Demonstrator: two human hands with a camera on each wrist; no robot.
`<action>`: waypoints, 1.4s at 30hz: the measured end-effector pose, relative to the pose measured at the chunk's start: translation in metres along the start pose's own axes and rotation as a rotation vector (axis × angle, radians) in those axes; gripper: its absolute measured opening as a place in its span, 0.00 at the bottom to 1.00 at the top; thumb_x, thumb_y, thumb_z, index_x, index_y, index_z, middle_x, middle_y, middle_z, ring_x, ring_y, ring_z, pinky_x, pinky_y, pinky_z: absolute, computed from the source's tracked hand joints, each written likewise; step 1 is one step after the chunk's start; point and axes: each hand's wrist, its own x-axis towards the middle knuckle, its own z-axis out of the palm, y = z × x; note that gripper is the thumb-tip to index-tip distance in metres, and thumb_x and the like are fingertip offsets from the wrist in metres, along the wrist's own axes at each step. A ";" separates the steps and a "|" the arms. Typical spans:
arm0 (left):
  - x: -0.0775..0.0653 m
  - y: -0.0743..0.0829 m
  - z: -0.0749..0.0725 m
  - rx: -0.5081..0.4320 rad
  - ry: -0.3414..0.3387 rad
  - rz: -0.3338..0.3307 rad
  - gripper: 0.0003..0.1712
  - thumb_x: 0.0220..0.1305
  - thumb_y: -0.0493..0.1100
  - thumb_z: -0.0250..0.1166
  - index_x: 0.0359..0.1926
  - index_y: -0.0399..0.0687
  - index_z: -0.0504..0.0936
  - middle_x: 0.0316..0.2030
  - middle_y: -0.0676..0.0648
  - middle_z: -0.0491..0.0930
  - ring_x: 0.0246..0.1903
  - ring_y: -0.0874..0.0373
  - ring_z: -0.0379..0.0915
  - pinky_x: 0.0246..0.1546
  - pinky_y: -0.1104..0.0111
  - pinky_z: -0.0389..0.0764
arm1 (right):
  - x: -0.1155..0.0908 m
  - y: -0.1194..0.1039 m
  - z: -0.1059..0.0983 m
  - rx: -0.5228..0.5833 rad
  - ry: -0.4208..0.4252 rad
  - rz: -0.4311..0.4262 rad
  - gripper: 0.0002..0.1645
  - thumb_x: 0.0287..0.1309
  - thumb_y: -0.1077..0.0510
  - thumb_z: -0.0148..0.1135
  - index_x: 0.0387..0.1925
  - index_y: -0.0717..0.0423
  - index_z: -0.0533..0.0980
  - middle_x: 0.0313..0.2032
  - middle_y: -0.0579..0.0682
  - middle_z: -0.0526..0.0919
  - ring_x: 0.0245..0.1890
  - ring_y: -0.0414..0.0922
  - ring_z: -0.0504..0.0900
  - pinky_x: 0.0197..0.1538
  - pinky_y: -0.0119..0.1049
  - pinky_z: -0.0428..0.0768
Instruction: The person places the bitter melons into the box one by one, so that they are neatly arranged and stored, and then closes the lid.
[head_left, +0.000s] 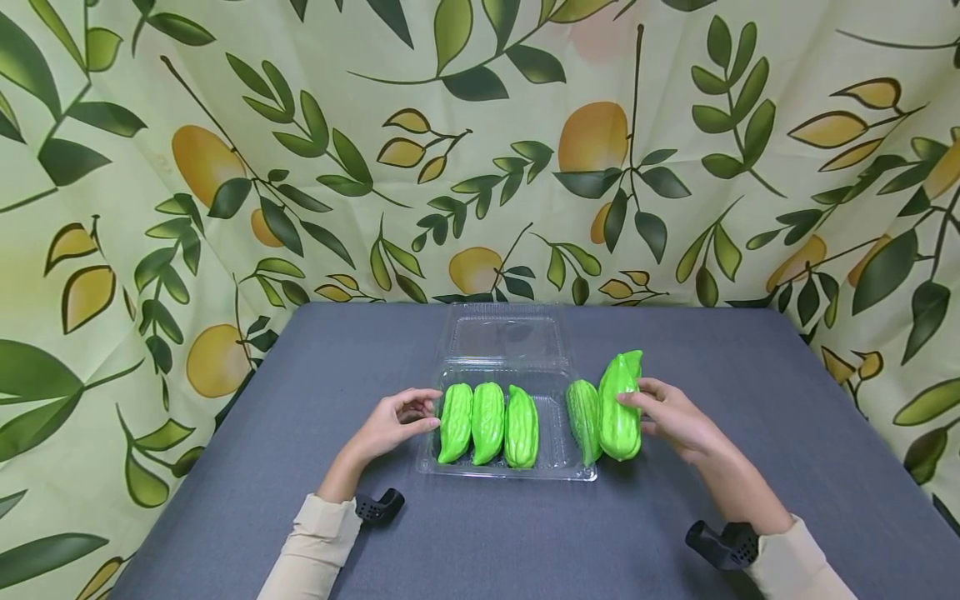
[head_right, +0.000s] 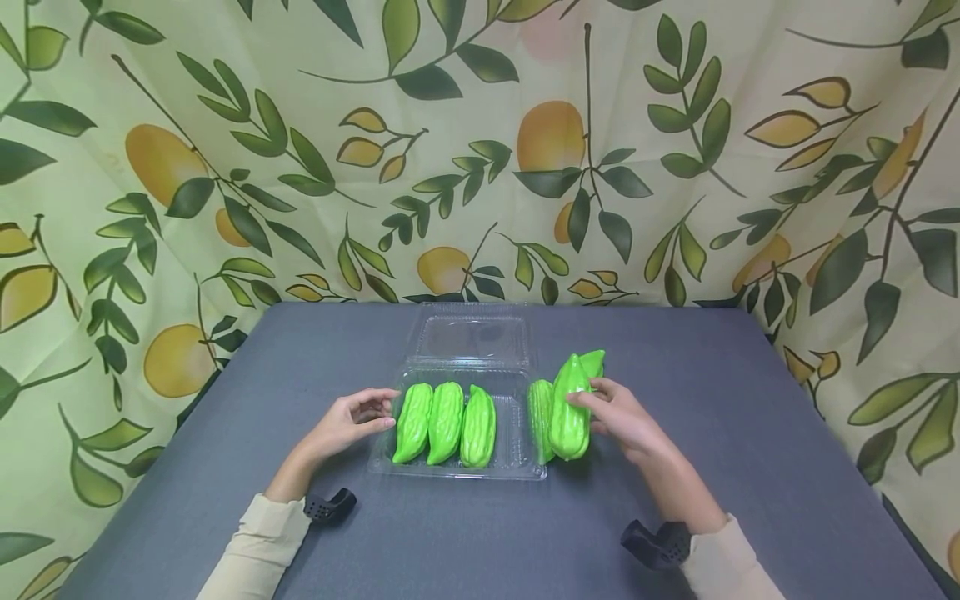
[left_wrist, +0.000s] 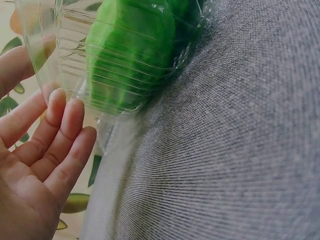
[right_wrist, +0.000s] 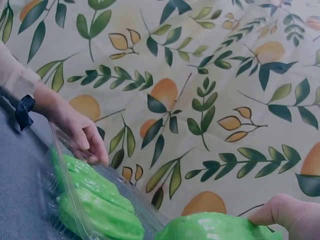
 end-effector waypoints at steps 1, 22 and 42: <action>0.000 0.000 0.000 0.001 0.000 0.000 0.25 0.59 0.32 0.65 0.57 0.26 0.73 0.41 0.29 0.76 0.39 0.73 0.74 0.46 0.79 0.79 | 0.000 -0.001 0.001 0.001 -0.006 0.001 0.44 0.69 0.51 0.48 0.71 0.74 0.42 0.69 0.71 0.53 0.67 0.61 0.63 0.66 0.53 0.73; 0.000 0.000 -0.001 0.011 0.002 0.016 0.24 0.59 0.32 0.65 0.56 0.26 0.73 0.40 0.29 0.76 0.38 0.73 0.74 0.45 0.79 0.80 | 0.004 -0.014 0.019 0.049 -0.040 -0.002 0.49 0.66 0.50 0.51 0.72 0.73 0.39 0.70 0.72 0.52 0.67 0.61 0.64 0.66 0.52 0.74; -0.001 -0.004 0.000 0.003 0.018 0.114 0.25 0.60 0.39 0.67 0.54 0.26 0.74 0.36 0.43 0.78 0.38 0.72 0.74 0.43 0.80 0.80 | 0.010 -0.018 0.036 0.084 -0.024 -0.031 0.44 0.64 0.53 0.56 0.69 0.73 0.48 0.62 0.68 0.65 0.42 0.35 0.79 0.49 0.34 0.83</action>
